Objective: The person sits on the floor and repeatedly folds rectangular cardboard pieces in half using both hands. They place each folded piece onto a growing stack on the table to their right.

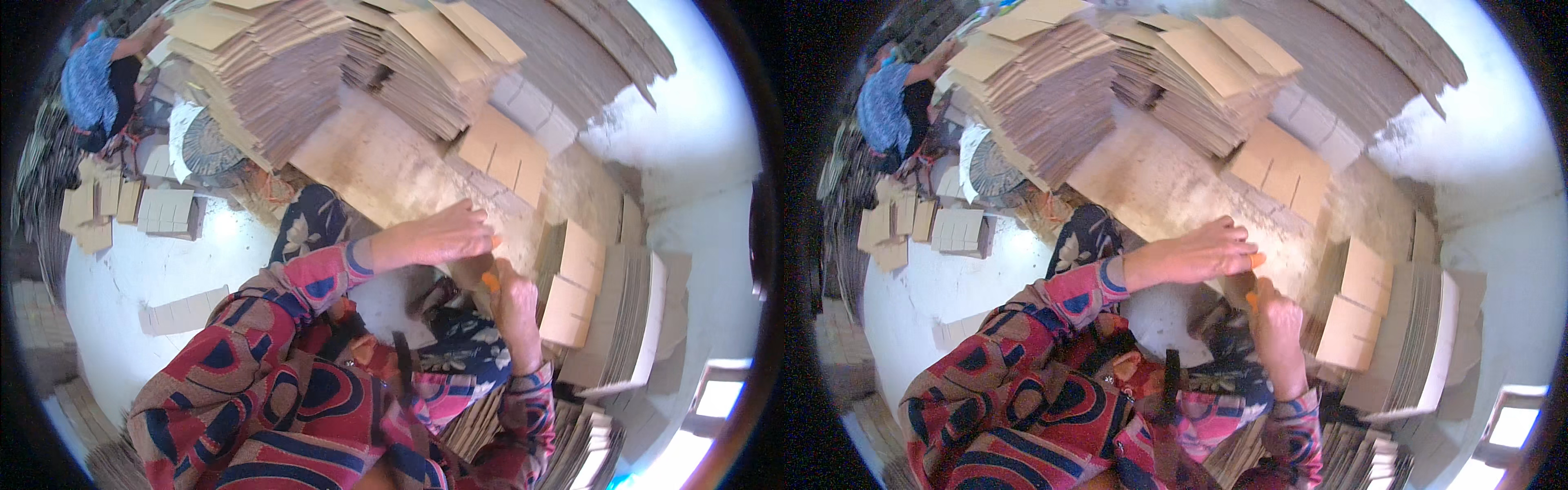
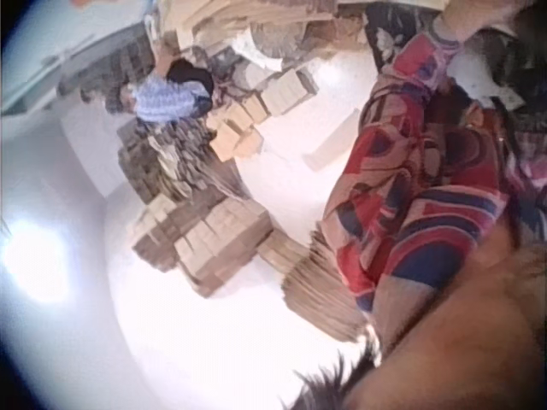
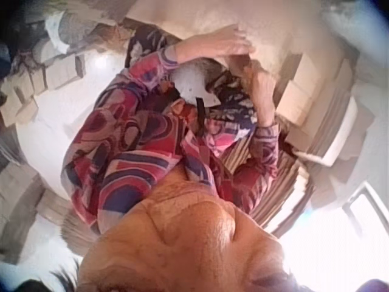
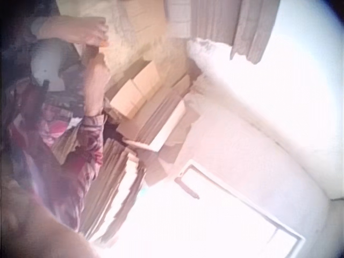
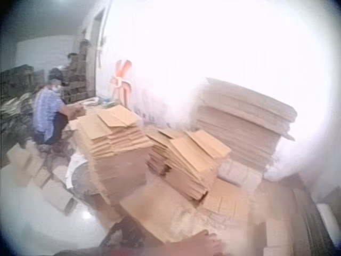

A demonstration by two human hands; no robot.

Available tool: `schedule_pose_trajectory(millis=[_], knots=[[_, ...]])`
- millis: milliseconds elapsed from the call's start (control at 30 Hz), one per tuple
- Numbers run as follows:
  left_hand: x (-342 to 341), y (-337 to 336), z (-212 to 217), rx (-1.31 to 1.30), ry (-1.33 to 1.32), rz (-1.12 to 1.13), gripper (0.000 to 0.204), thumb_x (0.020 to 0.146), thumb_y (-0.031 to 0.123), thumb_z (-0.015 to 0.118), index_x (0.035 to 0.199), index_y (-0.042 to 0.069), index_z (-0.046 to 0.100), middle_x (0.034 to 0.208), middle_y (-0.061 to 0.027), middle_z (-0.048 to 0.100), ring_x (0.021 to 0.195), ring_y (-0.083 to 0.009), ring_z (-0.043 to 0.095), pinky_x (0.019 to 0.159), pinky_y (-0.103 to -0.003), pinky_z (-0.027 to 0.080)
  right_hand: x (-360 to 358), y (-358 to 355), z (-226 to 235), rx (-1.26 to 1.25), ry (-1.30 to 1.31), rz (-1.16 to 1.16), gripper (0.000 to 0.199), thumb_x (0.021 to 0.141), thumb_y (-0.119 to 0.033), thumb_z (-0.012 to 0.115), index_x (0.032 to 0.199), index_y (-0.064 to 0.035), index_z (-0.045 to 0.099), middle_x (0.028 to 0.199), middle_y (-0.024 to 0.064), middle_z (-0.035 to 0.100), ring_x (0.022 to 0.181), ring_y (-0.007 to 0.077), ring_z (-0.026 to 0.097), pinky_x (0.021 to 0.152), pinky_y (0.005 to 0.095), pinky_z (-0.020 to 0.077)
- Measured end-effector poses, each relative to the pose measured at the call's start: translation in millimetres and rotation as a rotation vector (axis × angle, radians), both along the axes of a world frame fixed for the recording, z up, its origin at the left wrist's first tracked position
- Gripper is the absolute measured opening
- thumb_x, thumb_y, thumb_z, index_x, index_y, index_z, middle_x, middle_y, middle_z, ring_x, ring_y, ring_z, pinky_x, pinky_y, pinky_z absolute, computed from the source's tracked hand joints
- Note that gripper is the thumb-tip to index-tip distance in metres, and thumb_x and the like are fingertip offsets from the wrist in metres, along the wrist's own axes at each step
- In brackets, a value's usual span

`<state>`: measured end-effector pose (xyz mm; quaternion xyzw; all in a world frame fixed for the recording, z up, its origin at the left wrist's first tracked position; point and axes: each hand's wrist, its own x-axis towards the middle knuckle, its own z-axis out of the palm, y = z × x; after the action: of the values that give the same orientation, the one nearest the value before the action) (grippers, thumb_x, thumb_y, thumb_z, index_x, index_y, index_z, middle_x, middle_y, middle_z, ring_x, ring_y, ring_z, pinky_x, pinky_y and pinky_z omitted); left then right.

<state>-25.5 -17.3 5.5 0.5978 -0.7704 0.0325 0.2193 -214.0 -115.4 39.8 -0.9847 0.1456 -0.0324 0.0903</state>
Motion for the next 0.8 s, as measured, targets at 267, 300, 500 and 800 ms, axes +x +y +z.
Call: schedule_pose_trajectory(millis=[267, 300, 500, 800], knots=[[13, 41, 25, -0.222, 0.141, -0.117, 0.03, 0.083, 0.018, 0.054, 0.109, 0.007, 0.063, 0.09, -0.0023, 0.061, 0.083, -0.0181, 0.055, 0.07, -0.033, 0.043, -1, 37, 46, -0.354, -0.244, 0.097, 0.036, 0.085, -0.002, 0.062, 0.12, -0.0012, 0.055, 0.102, 0.018, 0.065, 0.091, 0.0331, 0.064, 0.074, 0.0406, 0.0506], [12, 52, 44, -0.263, 0.016, -0.035, 0.033, 0.082, 0.019, 0.055, 0.111, 0.006, 0.063, 0.092, -0.0029, 0.061, 0.083, -0.0178, 0.055, 0.07, -0.032, 0.044, -1, 44, 60, -0.553, -0.34, 0.129, 0.043, 0.086, -0.003, 0.063, 0.128, -0.0009, 0.053, 0.114, 0.0186, 0.063, 0.103, 0.0335, 0.063, 0.085, 0.0412, 0.0509], [66, 99, 150, -0.708, -0.696, 0.629, 0.048, 0.076, 0.017, 0.06, 0.121, 0.001, 0.059, 0.098, -0.0056, 0.061, 0.086, -0.0169, 0.053, 0.07, -0.032, 0.045, -37, -6, 62, -0.922, -0.619, -0.256, 0.059, 0.086, -0.015, 0.071, 0.136, -0.0015, 0.045, 0.138, 0.0132, 0.05, 0.131, 0.0307, 0.046, 0.109, 0.0477, 0.0365], [247, 172, 184, -0.333, -0.834, 1.265, 0.019, 0.076, 0.013, 0.062, 0.093, 0.004, 0.064, 0.092, -0.0068, 0.064, 0.09, -0.023, 0.058, 0.073, -0.04, 0.044, -115, -70, -55, -0.464, 0.301, -1.051, 0.091, 0.085, -0.067, 0.054, 0.14, 0.0038, 0.037, 0.136, 0.0237, 0.047, 0.121, 0.0351, 0.051, 0.095, 0.0506, 0.0444]])
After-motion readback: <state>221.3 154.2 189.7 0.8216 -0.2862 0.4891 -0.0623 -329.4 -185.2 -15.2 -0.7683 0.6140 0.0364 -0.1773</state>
